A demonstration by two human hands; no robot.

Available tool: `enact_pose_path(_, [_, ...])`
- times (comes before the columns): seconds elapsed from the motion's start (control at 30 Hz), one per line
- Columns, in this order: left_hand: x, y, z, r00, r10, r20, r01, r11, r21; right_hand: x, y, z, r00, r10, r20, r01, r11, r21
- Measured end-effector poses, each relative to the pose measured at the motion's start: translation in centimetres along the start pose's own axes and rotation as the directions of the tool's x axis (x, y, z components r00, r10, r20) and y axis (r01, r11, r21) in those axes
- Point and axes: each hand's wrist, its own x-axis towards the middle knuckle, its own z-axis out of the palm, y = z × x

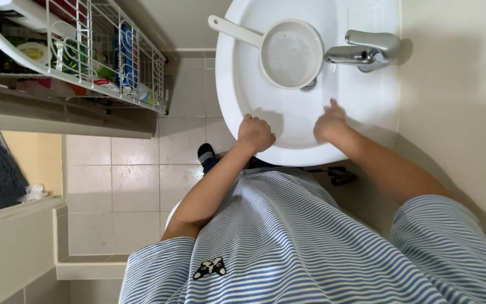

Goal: Rinsing and wiping a bathroom sink using water from a dipper.

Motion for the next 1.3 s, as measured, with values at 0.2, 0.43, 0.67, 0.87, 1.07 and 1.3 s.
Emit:
enact_pose_path(0.2, [1.3,-0.2,3.5,0.985,-0.014,-0.174,0.031,0.995,0.097,-2.8,2.7,-3.8,0.88,0.285,-0.38,-0.383,0.899,-0.211])
enact_pose_path(0.43, [-0.4,-0.6,0.4,0.999,-0.037,0.001,0.037,0.996,0.082,0.5,-1.7,0.2,0.991,0.075,-0.11,-0.076,0.997,-0.006])
enact_pose_path(0.67, [-3.3,-4.5,0.2,0.972,0.183,-0.146,-0.223,0.913,-0.341,-7.2,-4.9,-0.7,0.929,-0.201,-0.311,0.348,0.759,0.55])
enact_pose_path(0.87, [-3.6,-7.8,1.0,0.661,0.147,-0.736,-0.443,0.868,-0.224,-9.6,-8.8,-3.5,0.7,-0.113,-0.705,0.531,0.743,0.408])
enact_pose_path(1.07, [-1.2,-8.1,1.3,0.619,-0.055,-0.783,-0.333,0.885,-0.325,-6.7,-8.3,-6.7,0.369,0.183,-0.911,0.753,0.516,0.409])
enact_pose_path(1.3, [-1.0,-7.6,4.6,0.542,-0.275,-0.794,-0.317,0.808,-0.496,3.2,0.1,-11.8,0.243,0.543,-0.804,0.784,0.379,0.492])
